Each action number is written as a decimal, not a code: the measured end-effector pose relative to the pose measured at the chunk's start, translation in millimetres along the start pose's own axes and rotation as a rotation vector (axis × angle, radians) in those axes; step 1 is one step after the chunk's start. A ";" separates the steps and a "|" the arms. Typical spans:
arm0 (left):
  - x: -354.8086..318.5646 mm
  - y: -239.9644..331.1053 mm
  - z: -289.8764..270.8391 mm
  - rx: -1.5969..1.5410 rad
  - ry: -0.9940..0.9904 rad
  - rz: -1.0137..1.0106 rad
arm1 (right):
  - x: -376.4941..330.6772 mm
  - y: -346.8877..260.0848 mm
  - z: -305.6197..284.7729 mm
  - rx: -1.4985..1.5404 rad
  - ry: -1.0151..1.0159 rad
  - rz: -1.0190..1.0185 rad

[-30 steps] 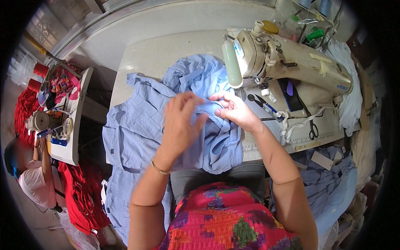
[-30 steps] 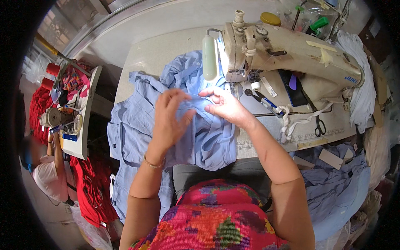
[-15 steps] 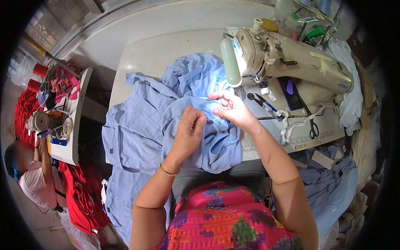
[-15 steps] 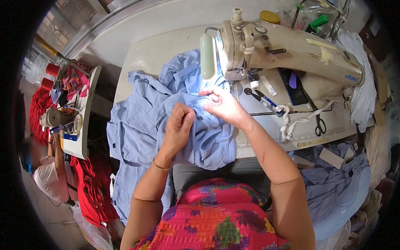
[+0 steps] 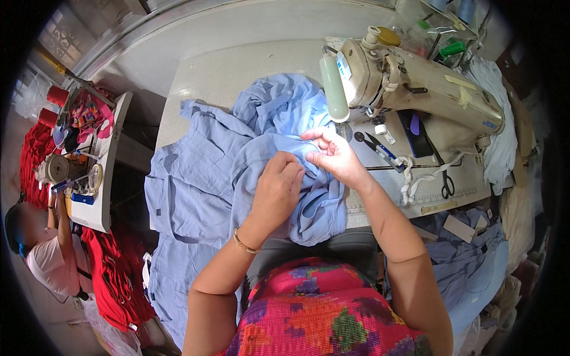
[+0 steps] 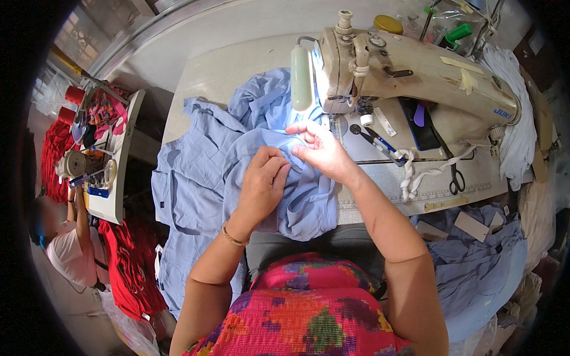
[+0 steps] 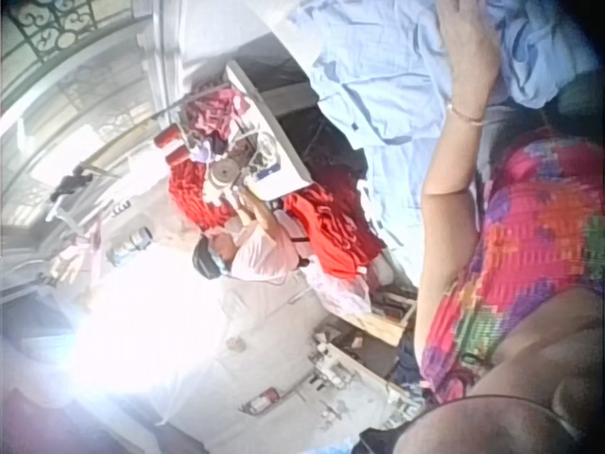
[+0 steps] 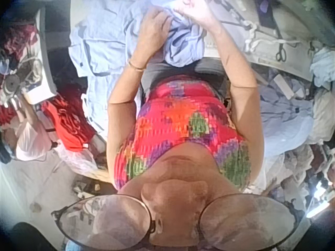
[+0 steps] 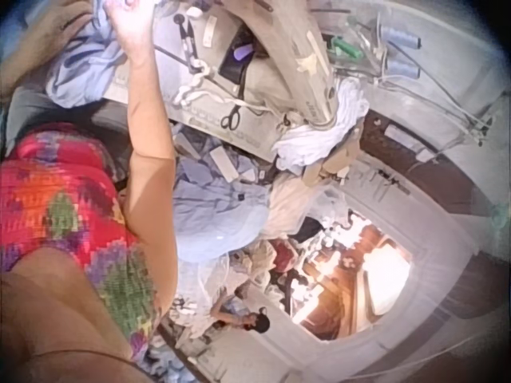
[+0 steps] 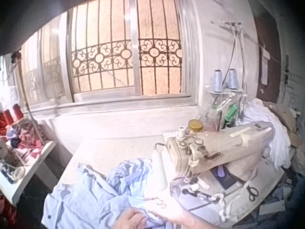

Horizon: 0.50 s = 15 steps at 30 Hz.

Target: The person uses thread nippers to trim loose threads from the collar and button placket of a blue shirt, then turns the shirt over to repeat the trimming on the back of the collar.

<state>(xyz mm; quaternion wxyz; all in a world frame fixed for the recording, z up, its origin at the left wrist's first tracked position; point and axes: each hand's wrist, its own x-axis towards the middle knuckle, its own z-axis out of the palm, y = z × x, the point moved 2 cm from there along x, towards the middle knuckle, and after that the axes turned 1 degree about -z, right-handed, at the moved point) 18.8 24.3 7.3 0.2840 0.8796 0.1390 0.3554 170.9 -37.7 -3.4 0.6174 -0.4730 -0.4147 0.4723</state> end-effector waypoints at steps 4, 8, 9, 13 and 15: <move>-3.9 -4.8 -0.1 -0.177 -0.013 -0.086 | -1.4 -6.2 4.6 -0.028 0.026 -0.009; -2.2 -5.1 -7.2 -0.534 -0.141 -0.389 | -4.9 -10.6 6.9 -0.021 0.047 -0.009; -3.1 -6.6 -7.7 -0.576 -0.116 -0.397 | -4.9 -9.3 7.0 -0.058 -0.005 0.019; -5.0 -15.5 -5.0 -0.710 -0.077 -0.399 | -6.9 -5.9 5.0 -0.158 -0.133 0.092; -5.1 -17.8 -4.5 -0.859 -0.101 -0.445 | -6.8 -7.5 6.6 -0.104 -0.128 0.088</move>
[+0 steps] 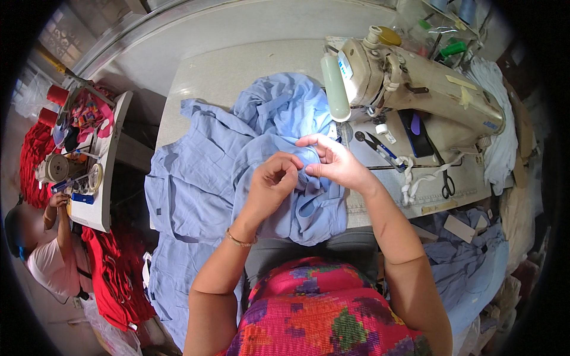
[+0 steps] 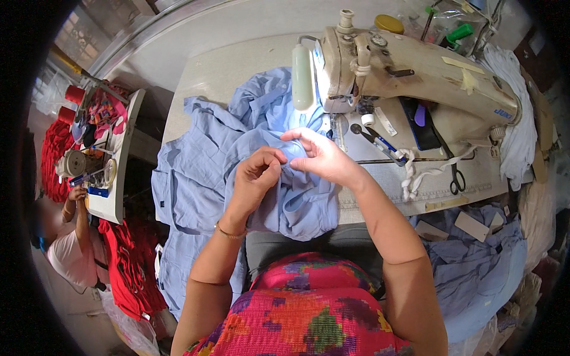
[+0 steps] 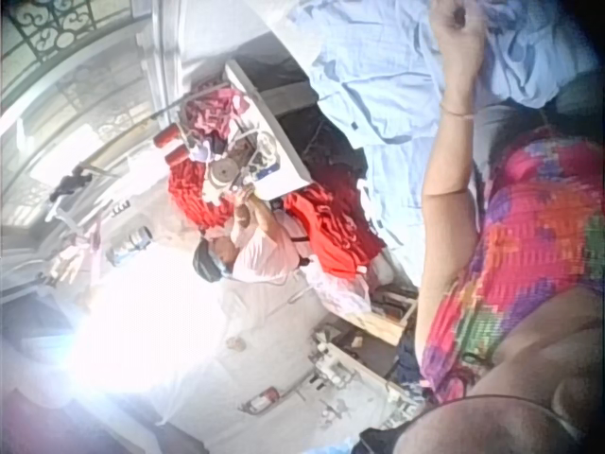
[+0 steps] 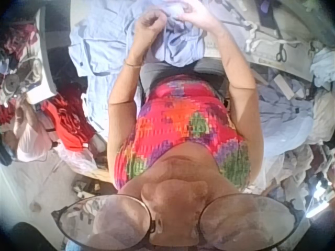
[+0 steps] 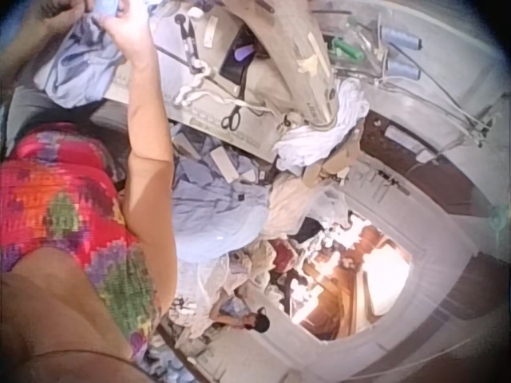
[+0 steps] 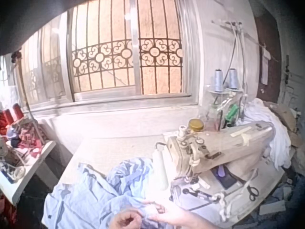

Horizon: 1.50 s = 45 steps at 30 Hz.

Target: The person uses thread nippers to trim loose threads from the collar and button placket of a blue shirt, then turns the shirt over to repeat the trimming on the back of the collar.

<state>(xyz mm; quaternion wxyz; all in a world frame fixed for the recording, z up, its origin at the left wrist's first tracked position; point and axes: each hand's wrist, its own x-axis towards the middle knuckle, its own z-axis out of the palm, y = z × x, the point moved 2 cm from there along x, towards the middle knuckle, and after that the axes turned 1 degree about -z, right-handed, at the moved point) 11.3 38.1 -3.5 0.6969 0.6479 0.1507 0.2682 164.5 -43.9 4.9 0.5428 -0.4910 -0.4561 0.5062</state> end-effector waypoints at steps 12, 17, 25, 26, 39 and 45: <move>-1.7 15.8 3.1 0.476 0.053 0.074 | -0.1 -4.4 -1.5 0.129 0.007 -0.018; -2.5 15.7 14.5 0.955 0.101 0.464 | -1.0 -2.8 -2.1 0.085 0.019 -0.023; -0.2 -1.4 7.5 0.255 0.062 0.037 | -6.4 -5.4 -10.0 -0.194 0.116 0.034; 0.0 -1.2 8.4 0.241 0.042 0.021 | -10.0 -9.8 -12.9 -0.301 0.159 0.054; -6.2 -1.1 12.7 0.116 0.030 -0.070 | -83.5 -17.7 -77.8 -1.428 0.567 0.189; -11.1 -2.2 13.6 0.145 0.036 -0.020 | -81.3 -34.1 -11.2 -0.791 0.481 0.067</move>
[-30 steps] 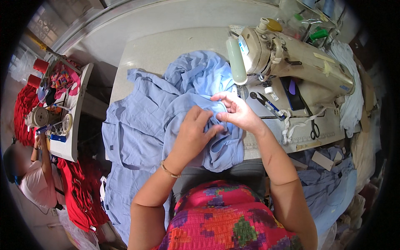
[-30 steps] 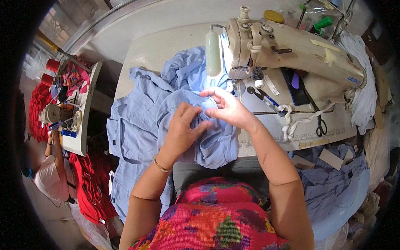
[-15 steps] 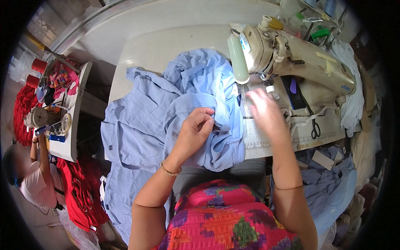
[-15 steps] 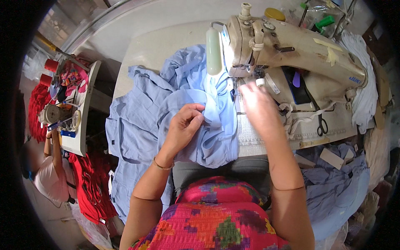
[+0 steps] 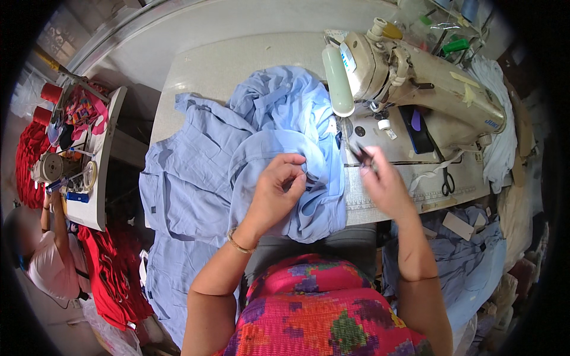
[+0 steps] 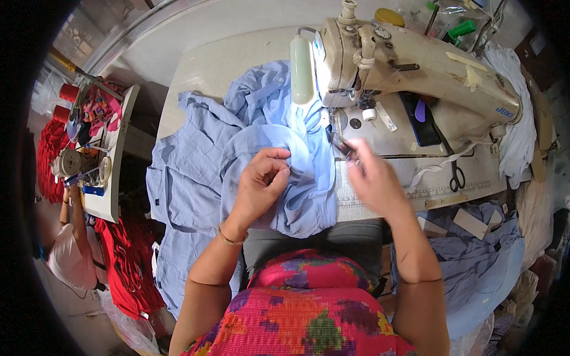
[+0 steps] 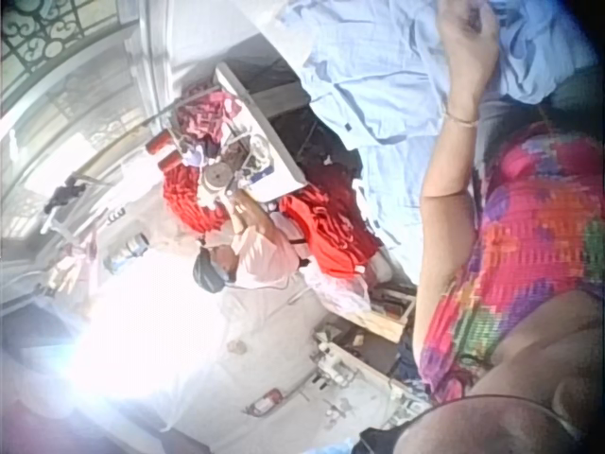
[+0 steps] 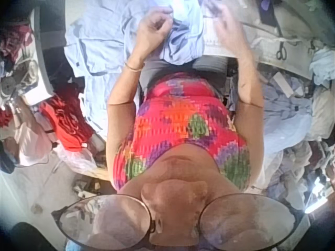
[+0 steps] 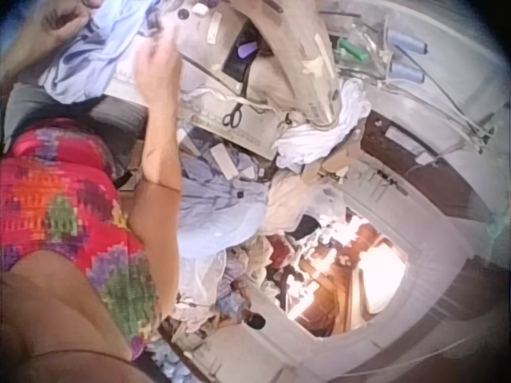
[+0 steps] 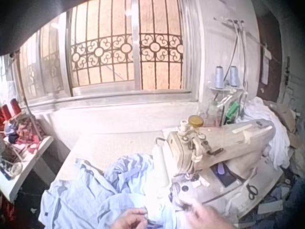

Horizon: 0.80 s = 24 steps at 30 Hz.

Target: The person uses thread nippers to trim loose threads from the collar and button placket of a blue shirt, then turns the shirt over to repeat the trimming on the back of the collar.

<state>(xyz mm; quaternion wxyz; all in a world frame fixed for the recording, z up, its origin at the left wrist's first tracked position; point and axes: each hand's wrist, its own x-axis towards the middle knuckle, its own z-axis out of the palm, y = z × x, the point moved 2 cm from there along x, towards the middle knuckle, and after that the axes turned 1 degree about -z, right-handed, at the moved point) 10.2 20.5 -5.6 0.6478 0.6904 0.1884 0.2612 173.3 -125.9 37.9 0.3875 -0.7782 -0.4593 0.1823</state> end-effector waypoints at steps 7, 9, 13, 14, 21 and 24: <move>-1.1 7.9 7.6 0.240 0.037 0.156 | -15.0 -34.2 35.5 -0.460 0.041 -0.293; -1.8 10.9 9.3 0.286 0.057 0.202 | -13.7 -33.2 40.1 -0.497 0.082 -0.332; -3.6 12.7 12.2 0.312 0.051 0.226 | -11.2 -30.3 44.3 -0.533 0.109 -0.345; -3.9 11.9 12.8 0.318 0.053 0.227 | -11.1 -29.9 44.6 -0.535 0.111 -0.343; -3.3 9.1 16.9 0.411 0.045 0.384 | -12.2 -26.7 45.1 -0.552 0.110 -0.325; -2.7 9.8 18.3 0.406 0.037 0.394 | -12.4 -24.3 45.1 -0.571 0.101 -0.316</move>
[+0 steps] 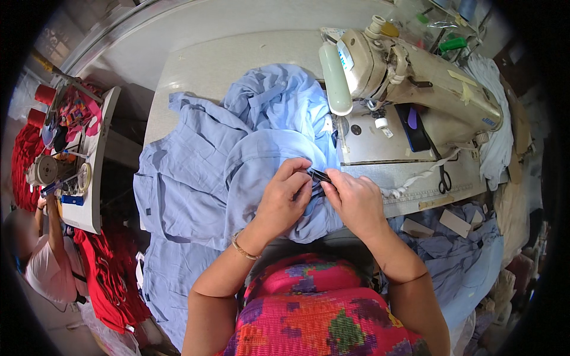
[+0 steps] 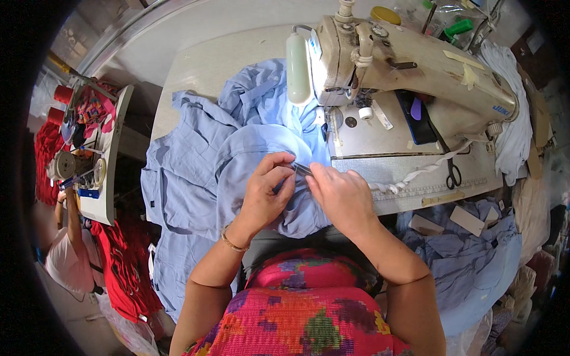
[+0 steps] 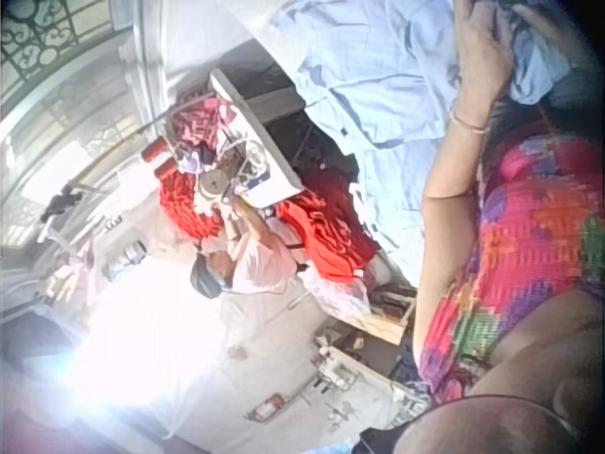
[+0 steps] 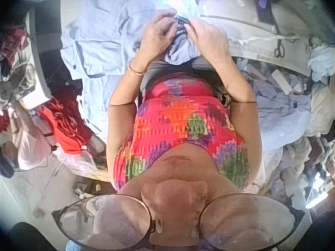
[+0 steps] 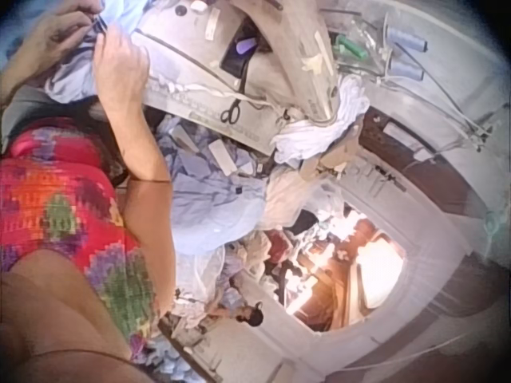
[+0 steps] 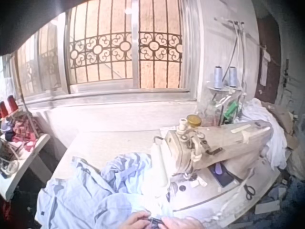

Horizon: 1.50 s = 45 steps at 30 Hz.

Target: The person uses thread nippers to trim loose threads from the collar and button placket of a blue shirt, then turns the shirt over to repeat the trimming on the back of the collar.

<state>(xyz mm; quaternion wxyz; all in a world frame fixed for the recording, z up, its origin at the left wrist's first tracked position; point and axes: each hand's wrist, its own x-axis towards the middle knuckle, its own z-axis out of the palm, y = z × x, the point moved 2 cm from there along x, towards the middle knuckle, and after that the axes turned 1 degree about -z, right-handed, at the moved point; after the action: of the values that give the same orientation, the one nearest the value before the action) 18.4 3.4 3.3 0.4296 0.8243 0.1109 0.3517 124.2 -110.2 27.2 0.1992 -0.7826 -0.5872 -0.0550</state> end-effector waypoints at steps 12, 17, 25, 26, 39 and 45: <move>-0.2 1.1 -0.9 -0.018 -0.026 -0.085 | -1.3 2.2 4.8 -0.066 0.029 -0.046; 1.4 1.5 -0.2 -0.052 -0.040 -0.121 | -2.0 3.3 4.1 -0.090 0.034 -0.054; 0.5 0.3 -0.4 -0.045 -0.042 -0.115 | -1.4 4.6 6.2 -0.036 0.032 -0.048; 0.3 0.2 -0.7 -0.042 -0.045 -0.116 | -1.2 4.5 6.1 -0.031 0.029 -0.044; 1.0 -2.0 -3.8 -0.132 -0.046 -0.231 | 1.9 72.0 -11.6 -0.148 0.154 0.311; -0.8 -0.6 -4.4 -0.109 -0.029 -0.217 | 16.8 91.7 -1.4 -0.286 -0.054 0.261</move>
<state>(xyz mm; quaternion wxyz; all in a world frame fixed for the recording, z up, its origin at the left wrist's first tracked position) 14.9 6.2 4.1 0.5111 0.7878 0.1739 0.2966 215.8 -116.8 11.2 0.0756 -0.8736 -0.4722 -0.0905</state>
